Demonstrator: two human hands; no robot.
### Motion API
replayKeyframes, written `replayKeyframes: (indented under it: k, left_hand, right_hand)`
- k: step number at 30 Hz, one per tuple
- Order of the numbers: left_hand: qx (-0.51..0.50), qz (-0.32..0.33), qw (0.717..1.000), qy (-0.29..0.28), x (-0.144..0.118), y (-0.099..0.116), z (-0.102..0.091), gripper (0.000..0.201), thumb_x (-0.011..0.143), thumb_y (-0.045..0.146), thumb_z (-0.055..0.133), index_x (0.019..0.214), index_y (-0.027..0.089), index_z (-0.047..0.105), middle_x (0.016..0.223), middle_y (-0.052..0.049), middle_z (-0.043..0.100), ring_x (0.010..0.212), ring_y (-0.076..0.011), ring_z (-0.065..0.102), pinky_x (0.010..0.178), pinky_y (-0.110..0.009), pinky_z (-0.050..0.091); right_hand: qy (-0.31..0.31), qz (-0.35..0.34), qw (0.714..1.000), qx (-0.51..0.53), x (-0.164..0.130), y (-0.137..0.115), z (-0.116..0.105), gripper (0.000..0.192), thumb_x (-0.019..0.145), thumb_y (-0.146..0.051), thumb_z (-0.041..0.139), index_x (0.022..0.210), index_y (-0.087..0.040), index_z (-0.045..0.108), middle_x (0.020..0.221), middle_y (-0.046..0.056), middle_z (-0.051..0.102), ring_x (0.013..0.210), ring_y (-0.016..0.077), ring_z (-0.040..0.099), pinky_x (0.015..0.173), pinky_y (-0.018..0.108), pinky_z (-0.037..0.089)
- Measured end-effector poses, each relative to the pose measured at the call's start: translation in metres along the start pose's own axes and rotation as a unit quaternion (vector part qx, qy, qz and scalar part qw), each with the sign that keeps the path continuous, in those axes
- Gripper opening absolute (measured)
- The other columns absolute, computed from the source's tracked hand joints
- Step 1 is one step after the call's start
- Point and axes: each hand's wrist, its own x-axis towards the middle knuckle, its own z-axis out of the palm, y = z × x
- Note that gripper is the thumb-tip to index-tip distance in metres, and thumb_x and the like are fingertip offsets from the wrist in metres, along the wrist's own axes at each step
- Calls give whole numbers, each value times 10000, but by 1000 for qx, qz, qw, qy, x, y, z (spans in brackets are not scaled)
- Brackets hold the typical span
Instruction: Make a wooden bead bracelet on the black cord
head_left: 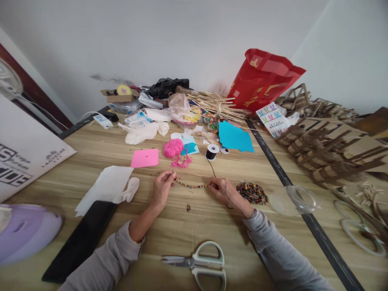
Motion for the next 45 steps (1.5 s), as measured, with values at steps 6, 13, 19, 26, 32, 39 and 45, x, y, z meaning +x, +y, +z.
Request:
replayKeyframes:
  k: [6,13,19,26,32,39,45]
  left_hand:
    - [17,-2,1000,-9,0,-1,0,253,622,372,717,709,146,643,648,-55,691,654,-178,633,515,-220,462]
    - [18,2,1000,-15,1,-3,-1,255,626,376,713,698,140,648,659,-50,683,651,-172,624,536,-227,461]
    - [17,-3,1000,-20,-1,-1,-1,233,630,360,708,688,143,648,668,-46,679,657,-166,611,552,-230,459]
    - [22,-1,1000,-18,0,-1,0,256,617,382,717,679,143,647,647,-38,670,643,-166,608,540,-227,455]
    - [19,-3,1000,-14,2,-4,0,253,605,378,716,685,149,643,645,-35,671,637,-169,601,530,-232,441]
    - [47,34,998,-12,4,-10,-3,193,649,340,686,677,152,648,610,1,613,578,-133,523,544,-226,405]
    - [47,40,998,-4,5,-11,-3,189,653,339,684,672,156,643,594,12,592,571,-128,503,549,-225,394]
  right_hand:
    - [-4,-5,996,-94,-4,-1,0,119,852,-168,510,769,-194,591,684,18,604,571,119,516,535,236,296]
    - [27,-13,996,-86,-8,-9,-18,68,854,-191,550,917,-195,577,899,49,599,648,132,557,596,241,371]
    - [11,-10,998,-57,-3,-9,-15,100,852,-108,504,854,-179,573,848,28,581,650,119,543,590,234,360]
    - [-25,-19,996,-81,-4,-3,0,118,828,-69,508,812,-173,562,834,33,561,656,119,521,563,239,340]
    - [-16,-18,995,-93,-4,-7,6,137,857,-69,467,779,-165,526,797,28,551,612,111,488,549,240,316]
    - [19,-4,999,-46,-4,-13,3,102,860,-91,440,830,-163,506,688,11,573,578,121,506,557,237,320]
    - [30,0,997,-73,-4,-8,6,104,828,-100,453,805,-172,525,660,5,574,527,114,479,526,237,282]
